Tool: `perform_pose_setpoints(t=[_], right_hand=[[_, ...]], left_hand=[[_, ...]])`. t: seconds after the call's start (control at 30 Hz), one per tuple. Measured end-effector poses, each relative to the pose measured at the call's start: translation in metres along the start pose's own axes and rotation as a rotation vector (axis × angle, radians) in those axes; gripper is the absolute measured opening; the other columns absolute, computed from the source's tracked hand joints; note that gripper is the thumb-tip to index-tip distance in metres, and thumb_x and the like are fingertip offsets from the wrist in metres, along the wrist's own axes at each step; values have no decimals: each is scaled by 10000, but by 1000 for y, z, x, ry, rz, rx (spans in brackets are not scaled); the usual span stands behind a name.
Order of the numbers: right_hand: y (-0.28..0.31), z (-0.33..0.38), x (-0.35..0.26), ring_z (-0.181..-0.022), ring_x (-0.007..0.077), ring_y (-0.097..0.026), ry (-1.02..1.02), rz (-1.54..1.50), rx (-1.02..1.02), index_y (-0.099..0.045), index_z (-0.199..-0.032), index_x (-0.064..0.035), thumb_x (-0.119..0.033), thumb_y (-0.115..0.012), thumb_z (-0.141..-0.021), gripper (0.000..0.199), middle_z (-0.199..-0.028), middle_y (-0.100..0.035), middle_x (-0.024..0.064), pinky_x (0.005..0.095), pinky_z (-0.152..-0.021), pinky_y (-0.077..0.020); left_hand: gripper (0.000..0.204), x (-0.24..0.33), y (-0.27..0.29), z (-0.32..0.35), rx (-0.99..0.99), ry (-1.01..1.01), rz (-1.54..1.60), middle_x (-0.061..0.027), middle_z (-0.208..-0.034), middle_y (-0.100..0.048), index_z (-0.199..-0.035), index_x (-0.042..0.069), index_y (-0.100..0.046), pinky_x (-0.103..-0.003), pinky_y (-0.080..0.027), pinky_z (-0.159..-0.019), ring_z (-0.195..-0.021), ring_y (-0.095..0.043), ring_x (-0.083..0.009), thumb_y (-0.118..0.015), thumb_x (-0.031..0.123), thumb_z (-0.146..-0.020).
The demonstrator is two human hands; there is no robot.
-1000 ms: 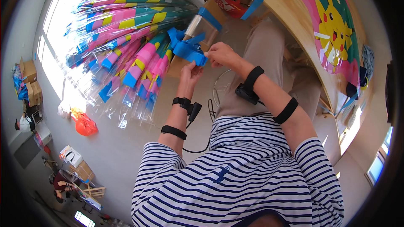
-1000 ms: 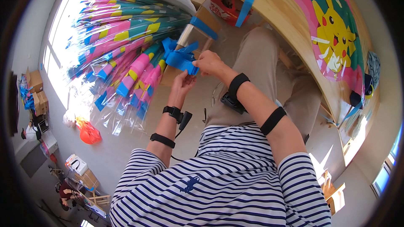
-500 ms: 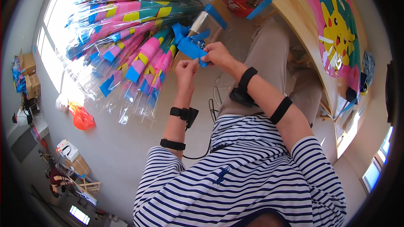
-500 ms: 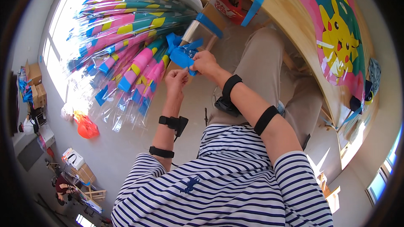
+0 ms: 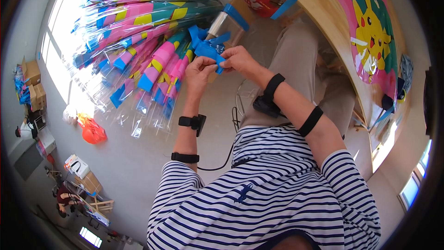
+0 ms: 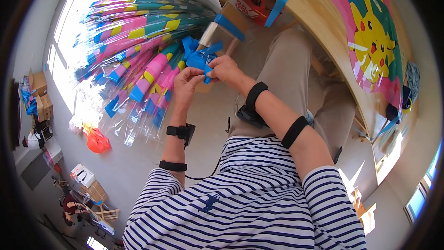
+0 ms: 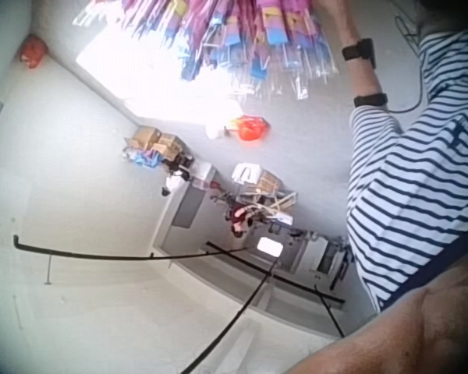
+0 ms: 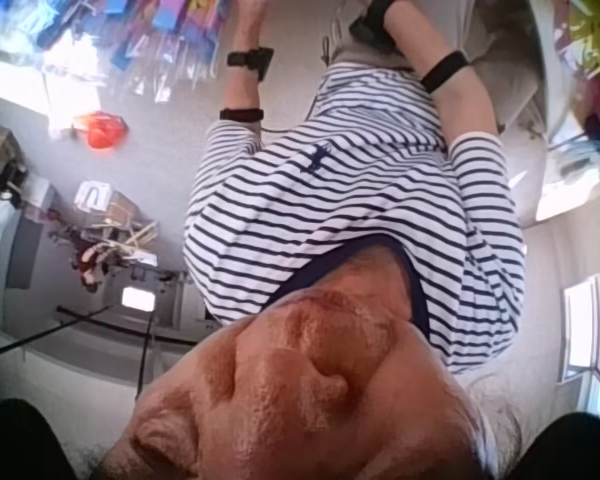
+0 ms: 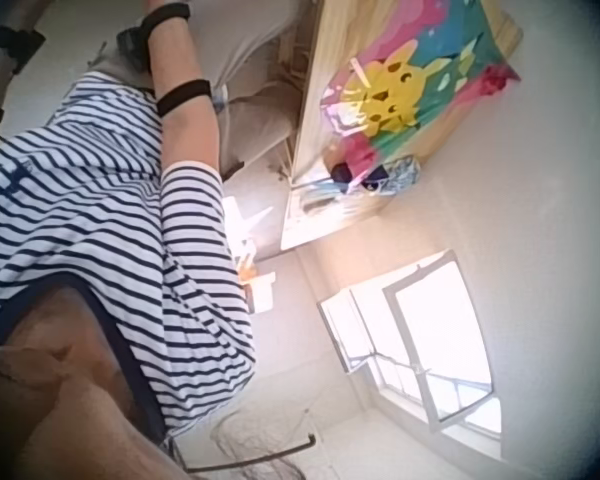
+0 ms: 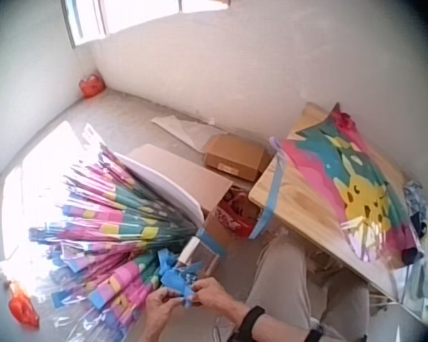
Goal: Assembling a plastic kite featuring a character design by attaching blue plastic strips and tape.
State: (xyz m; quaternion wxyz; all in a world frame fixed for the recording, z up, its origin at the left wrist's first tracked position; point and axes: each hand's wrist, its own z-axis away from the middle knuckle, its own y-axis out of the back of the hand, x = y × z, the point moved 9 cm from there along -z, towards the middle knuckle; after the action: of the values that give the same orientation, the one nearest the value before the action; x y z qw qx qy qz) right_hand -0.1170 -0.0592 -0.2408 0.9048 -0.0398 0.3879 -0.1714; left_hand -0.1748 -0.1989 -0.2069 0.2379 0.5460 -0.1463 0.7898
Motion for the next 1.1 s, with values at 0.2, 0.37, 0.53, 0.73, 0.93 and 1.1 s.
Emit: perform_pose_setpoints(t=[0.2, 0.37, 0.53, 0.73, 0.93, 1.1], right_hand=[[-2, 1, -2, -741, 216, -720, 24, 15, -14, -714, -985, 49, 58, -690, -793, 193, -872, -713, 122, 329, -659, -601], [-2, 1, -6, -729, 204, -721, 59, 76, 13, -726, -986, 45, 77, -675, -778, 217, -874, -723, 126, 318, -660, -603], [-2, 2, -8, -754, 194, -723, 53, 80, 16, -736, -986, 32, 89, -666, -771, 232, -876, -730, 119, 311, -668, -604], [16, 6, -14, -856, 287, -732, 116, 402, 154, -740, -965, 12, -70, -735, -760, 220, -911, -738, 175, 386, -757, -583], [7, 20, -52, -906, 378, -705, 195, 690, 303, -729, -855, -3, -396, -705, -810, 396, -932, -727, 212, 456, -789, -544], [-21, 10, -35, -740, 323, -723, 45, 566, 163, -712, -770, 24, -464, -692, -833, 492, -774, -713, 200, 417, -690, -561]], left_hand=[[184, -2, 0, 0, 4, 9, 17, -21, -940, -691, -1019, 5, -663, -239, -520, -777, -848, -648, -95, -709, -7, -842], [172, -7, 4, -4, 36, -19, 126, -25, -918, -682, -1027, 4, -654, -246, -531, -772, -850, -645, -96, -645, -51, -864], [196, -4, 7, -4, 93, -22, 141, -29, -885, -672, -1024, 2, -651, -243, -534, -739, -802, -638, -93, -653, -76, -844], [229, 10, 11, 0, 182, -61, 125, -24, -856, -658, -1028, 4, -638, -227, -517, -704, -757, -623, -86, -678, -83, -820], [278, 23, 15, 5, 254, -123, 41, -22, -844, -659, -1079, 1, -602, -220, -512, -705, -756, -618, -76, -665, -90, -824], [323, 30, 4, 9, 272, -142, 2, -51, -830, -691, -1143, -17, -572, -250, -528, -695, -764, -652, -92, -657, -62, -834]])
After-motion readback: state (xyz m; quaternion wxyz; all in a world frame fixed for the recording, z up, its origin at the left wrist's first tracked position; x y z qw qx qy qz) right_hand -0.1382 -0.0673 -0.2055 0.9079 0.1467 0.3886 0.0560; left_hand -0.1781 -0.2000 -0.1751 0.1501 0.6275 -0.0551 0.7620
